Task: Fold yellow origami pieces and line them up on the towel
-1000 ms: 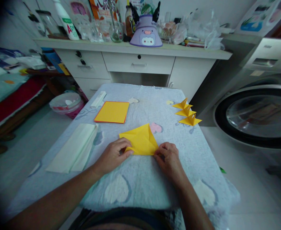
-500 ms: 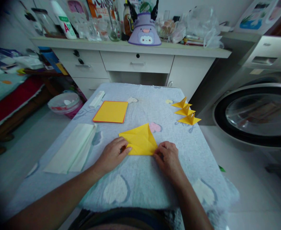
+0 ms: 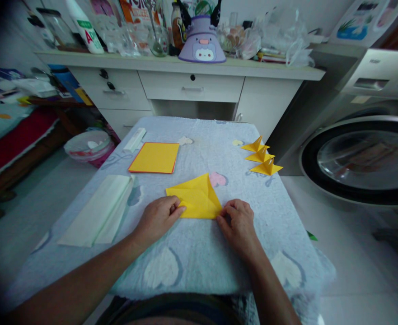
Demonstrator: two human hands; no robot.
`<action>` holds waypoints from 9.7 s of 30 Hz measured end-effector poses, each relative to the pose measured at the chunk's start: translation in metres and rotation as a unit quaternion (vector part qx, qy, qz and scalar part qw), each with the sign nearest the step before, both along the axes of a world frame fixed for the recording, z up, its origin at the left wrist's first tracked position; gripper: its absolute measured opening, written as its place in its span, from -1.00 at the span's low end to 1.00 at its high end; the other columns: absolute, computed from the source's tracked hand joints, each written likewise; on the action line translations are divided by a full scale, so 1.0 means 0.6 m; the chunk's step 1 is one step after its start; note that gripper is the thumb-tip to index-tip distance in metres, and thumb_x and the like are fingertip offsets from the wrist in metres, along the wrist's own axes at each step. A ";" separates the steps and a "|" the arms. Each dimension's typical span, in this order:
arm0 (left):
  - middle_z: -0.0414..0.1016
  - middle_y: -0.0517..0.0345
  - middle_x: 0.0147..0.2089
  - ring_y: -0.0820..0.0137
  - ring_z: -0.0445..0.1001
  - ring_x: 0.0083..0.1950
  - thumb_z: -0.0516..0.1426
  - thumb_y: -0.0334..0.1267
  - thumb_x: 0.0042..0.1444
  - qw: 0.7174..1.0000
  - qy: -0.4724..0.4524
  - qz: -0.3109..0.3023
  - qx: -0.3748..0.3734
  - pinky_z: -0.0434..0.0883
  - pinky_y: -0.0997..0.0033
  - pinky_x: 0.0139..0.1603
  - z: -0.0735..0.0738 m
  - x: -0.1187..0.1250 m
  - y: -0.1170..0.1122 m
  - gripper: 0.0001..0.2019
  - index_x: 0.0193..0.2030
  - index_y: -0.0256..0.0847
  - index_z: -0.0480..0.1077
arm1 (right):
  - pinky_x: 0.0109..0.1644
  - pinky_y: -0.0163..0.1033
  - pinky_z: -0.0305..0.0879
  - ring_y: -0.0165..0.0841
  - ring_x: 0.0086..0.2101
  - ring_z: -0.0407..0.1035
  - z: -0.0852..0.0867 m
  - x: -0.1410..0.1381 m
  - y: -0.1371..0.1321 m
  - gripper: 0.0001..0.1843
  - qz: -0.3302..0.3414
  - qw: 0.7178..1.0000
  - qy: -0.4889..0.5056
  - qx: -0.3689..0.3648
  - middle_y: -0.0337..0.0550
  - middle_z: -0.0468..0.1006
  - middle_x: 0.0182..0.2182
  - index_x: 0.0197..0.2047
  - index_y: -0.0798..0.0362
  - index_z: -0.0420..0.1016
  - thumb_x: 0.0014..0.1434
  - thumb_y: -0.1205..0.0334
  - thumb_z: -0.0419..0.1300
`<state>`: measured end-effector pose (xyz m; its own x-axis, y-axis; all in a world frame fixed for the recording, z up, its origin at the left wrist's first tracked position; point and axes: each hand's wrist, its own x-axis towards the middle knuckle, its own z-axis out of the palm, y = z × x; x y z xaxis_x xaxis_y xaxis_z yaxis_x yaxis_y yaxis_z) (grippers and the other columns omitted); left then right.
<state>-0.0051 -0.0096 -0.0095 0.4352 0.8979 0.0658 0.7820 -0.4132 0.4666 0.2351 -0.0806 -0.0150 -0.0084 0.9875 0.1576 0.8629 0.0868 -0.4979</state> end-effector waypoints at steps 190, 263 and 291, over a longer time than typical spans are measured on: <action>0.19 -0.05 0.39 0.23 0.09 0.42 0.09 0.02 0.25 0.948 0.093 -0.263 0.153 0.05 0.16 0.42 -0.012 0.014 -0.064 -0.42 0.31 -0.25 0.17 | 0.02 0.04 0.13 -0.11 -0.09 0.26 -0.008 -0.023 -0.005 -0.93 -0.112 0.993 -0.033 0.027 -0.07 0.46 -0.17 -0.41 -0.01 0.48 0.08 0.28 0.17; 0.13 -0.03 0.41 0.16 0.07 0.43 0.07 0.03 0.25 0.951 0.098 -0.265 0.124 0.07 0.09 0.39 -0.009 0.016 -0.064 -0.40 0.35 -0.16 0.09 | 0.11 0.16 0.30 -0.07 0.09 0.25 0.007 -0.031 -0.101 -0.49 0.087 0.988 -0.123 0.038 0.00 0.35 0.24 0.24 0.10 0.32 0.23 0.20 0.15; 0.10 -0.10 0.42 0.07 0.05 0.43 0.14 0.02 0.20 0.951 0.120 -0.258 0.125 0.10 0.04 0.38 -0.005 0.020 -0.067 -0.38 0.33 -0.20 0.14 | 0.03 0.12 0.36 -0.11 -0.02 0.37 0.017 0.007 -0.118 -0.67 0.032 0.993 -0.047 0.100 0.03 0.52 0.05 0.08 0.04 0.44 0.27 0.26 0.08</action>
<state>0.0068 -0.0501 -0.0128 0.8424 0.5308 0.0922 0.5171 -0.8447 0.1381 0.2394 -0.1512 -0.0045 -0.0933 0.9333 0.3469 0.8943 0.2317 -0.3828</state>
